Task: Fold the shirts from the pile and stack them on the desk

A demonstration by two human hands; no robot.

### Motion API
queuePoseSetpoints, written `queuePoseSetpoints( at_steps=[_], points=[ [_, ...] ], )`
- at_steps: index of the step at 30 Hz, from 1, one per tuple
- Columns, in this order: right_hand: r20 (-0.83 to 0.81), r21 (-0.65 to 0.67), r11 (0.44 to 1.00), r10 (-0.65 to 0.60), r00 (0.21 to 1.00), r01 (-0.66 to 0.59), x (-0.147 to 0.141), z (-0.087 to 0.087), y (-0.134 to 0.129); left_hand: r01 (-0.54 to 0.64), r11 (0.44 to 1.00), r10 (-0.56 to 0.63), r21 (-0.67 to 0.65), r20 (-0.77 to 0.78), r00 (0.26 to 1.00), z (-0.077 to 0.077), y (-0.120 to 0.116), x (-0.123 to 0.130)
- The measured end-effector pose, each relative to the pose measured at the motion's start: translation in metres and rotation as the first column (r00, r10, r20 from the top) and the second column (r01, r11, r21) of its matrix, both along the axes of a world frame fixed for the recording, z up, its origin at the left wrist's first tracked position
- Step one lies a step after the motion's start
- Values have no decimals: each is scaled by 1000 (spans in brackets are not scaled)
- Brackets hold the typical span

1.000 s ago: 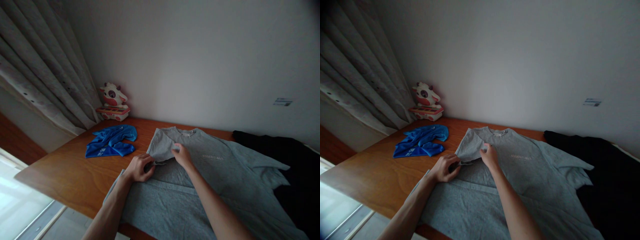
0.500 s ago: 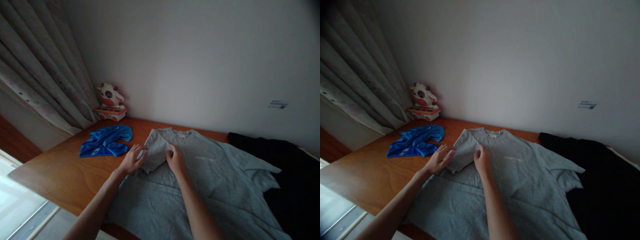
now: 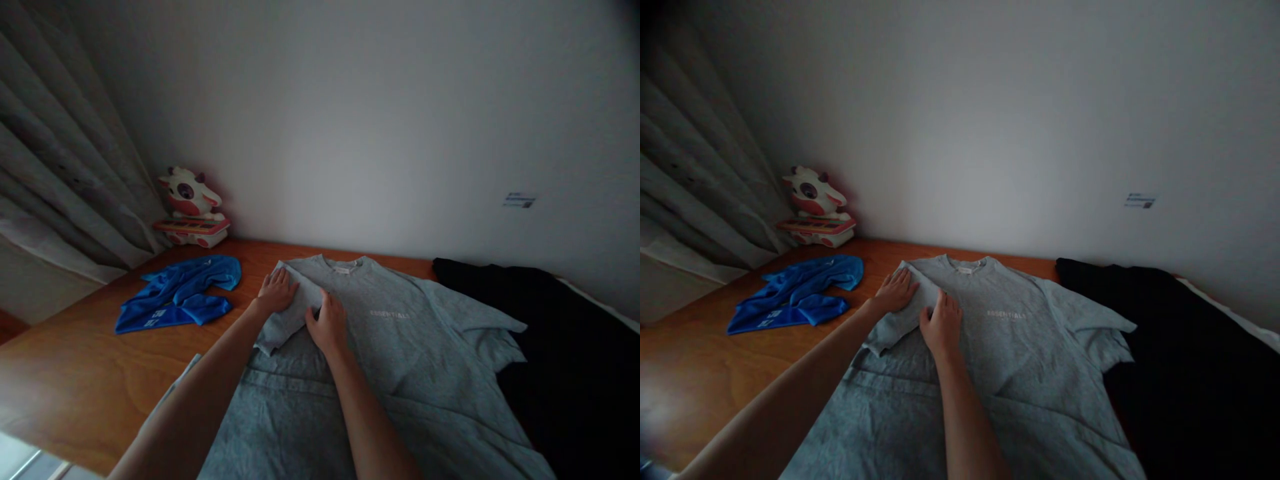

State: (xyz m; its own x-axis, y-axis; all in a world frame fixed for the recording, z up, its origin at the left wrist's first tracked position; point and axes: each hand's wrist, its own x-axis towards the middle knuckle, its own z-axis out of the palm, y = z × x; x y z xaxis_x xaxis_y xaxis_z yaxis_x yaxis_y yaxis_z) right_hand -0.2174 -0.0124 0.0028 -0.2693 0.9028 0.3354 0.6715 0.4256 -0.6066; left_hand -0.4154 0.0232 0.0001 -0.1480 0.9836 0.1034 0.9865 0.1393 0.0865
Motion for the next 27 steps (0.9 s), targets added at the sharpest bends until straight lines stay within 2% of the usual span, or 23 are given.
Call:
queuePoseSetpoints(
  at_steps=[5,11,14,17,20,23,27],
  points=[
    [2,21,999,32,999,-32,1,2,-2,-40,999,39,-25,-15,999,2,0,-13],
    [140,-13,997,-79,987,82,2,8,-8,-62,998,61,-6,-65,996,8,-1,-11],
    [161,13,1000,2,987,-4,4,11,-9,-49,999,50,20,-107,993,8,2,-2],
    [168,22,987,154,974,-160,5,12,-11,-121,992,119,-22,-80,990,5,6,5],
    [177,-6,977,209,962,-212,6,11,-12,-154,986,151,-71,-42,988,4,9,5],
    [190,-33,977,211,959,-209,5,10,-15,-122,991,119,-55,-59,991,5,7,3],
    [190,-57,969,246,951,-239,6,10,-19,2,999,5,52,-131,991,3,-6,5]
  ],
)
